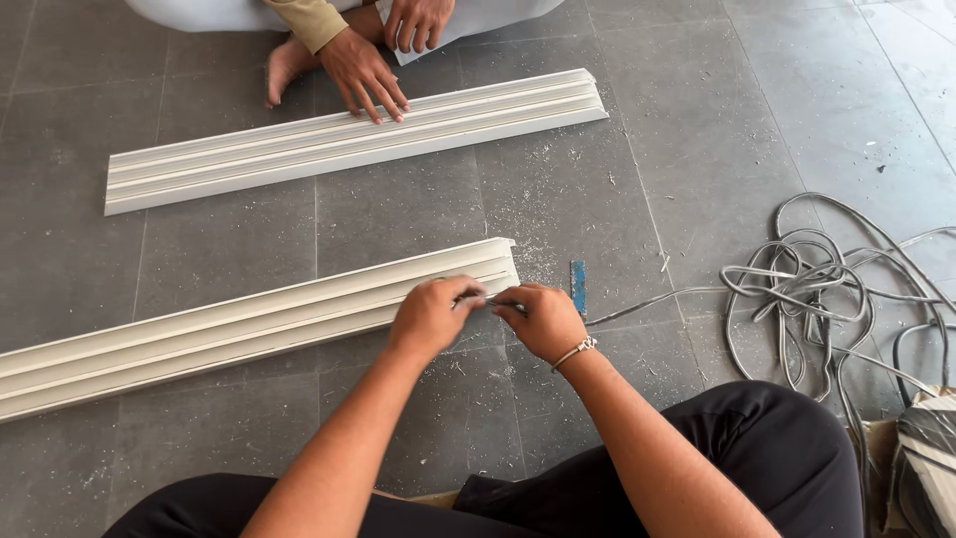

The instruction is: The person uncoils a roll of LED strip wire and inserts it into the channel of a white aluminum profile. They use a utility knife to trim the wire and push it into the profile's groove. The task involves handling the wire and profile on the floor.

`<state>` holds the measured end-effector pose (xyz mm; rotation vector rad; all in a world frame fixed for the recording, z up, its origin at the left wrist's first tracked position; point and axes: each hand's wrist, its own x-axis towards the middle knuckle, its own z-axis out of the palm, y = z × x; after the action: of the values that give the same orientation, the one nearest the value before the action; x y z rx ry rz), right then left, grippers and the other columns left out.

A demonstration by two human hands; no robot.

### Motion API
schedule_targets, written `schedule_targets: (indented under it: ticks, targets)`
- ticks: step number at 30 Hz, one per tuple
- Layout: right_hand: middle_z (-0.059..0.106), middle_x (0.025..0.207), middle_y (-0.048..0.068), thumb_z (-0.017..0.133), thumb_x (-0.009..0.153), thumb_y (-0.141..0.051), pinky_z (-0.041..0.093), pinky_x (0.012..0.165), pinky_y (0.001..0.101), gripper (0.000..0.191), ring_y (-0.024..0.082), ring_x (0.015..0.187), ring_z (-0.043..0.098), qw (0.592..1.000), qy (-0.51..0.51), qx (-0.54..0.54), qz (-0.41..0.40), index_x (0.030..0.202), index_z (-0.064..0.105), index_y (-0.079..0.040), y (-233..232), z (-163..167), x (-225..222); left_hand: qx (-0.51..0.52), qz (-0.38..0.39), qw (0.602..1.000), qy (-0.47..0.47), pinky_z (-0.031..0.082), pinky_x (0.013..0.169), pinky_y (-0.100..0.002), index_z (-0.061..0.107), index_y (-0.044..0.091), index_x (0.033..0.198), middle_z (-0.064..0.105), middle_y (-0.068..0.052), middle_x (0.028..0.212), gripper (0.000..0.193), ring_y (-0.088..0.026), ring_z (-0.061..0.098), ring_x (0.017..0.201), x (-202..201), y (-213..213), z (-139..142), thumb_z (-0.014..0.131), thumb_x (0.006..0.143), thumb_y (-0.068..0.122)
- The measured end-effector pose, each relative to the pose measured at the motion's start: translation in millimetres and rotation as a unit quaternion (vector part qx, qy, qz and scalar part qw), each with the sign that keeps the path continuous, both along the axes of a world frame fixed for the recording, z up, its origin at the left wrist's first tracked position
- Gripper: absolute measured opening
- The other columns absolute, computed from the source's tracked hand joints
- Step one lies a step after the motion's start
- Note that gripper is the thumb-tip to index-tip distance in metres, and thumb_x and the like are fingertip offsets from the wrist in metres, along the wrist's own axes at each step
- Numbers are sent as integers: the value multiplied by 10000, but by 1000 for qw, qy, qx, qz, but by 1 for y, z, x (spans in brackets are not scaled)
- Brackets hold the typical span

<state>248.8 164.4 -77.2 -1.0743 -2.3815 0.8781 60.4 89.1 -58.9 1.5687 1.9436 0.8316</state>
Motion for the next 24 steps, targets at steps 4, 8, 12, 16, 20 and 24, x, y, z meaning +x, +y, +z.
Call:
schedule_targets:
  ticks: [4, 8, 12, 16, 20, 24]
  targets:
    - [815, 928, 39, 771, 841, -223, 591, 751, 294, 218, 147, 799, 764, 978, 26, -193, -72, 1048, 803, -164, 23, 2, 2, 63, 7, 997, 35, 541, 791, -431, 747, 159, 1009, 756, -70, 915, 152, -306, 699, 920, 5, 20, -7, 763, 885, 247]
    - [826, 953, 34, 777, 836, -185, 587, 784, 267, 198, 111, 848, 765, 968, 46, -225, -102, 1027, 823, -159, 63, -5, 5, 120, -19, 990, 72, 528, 809, -441, 739, 140, 984, 735, -67, 954, 137, -313, 680, 953, 2, 52, -19, 757, 863, 202]
    - [801, 950, 28, 770, 849, -185, 593, 757, 304, 146, 162, 798, 762, 992, 2, -102, -81, 986, 819, -173, 88, -19, -8, 105, -19, 982, 158, 505, 862, -436, 756, 168, 949, 724, -14, 955, 99, -265, 649, 972, -1, 75, -37, 686, 879, 176]
    - [776, 922, 55, 756, 832, -149, 585, 772, 359, 116, 241, 815, 742, 999, -20, -1, -51, 926, 822, -163, 94, -35, -20, 104, -36, 973, 204, 507, 903, -409, 769, 185, 984, 700, 15, 1041, 221, -225, 618, 1041, -7, 82, -57, 574, 920, 101]
    - [766, 923, 60, 745, 816, -128, 581, 766, 392, 112, 275, 825, 731, 999, -1, 18, -31, 908, 807, -147, 93, -44, -20, 94, -71, 969, 215, 519, 951, -375, 764, 164, 1062, 669, 8, 1111, 253, -214, 603, 1091, -13, 82, -69, 557, 937, 89]
    - [753, 916, 74, 724, 847, -134, 579, 773, 411, 112, 291, 820, 722, 998, -51, 14, -42, 913, 811, -160, 87, -42, -21, 83, -93, 963, 238, 528, 948, -373, 762, 173, 1075, 659, 8, 1117, 262, -220, 595, 1094, -12, 83, -67, 571, 913, 98]
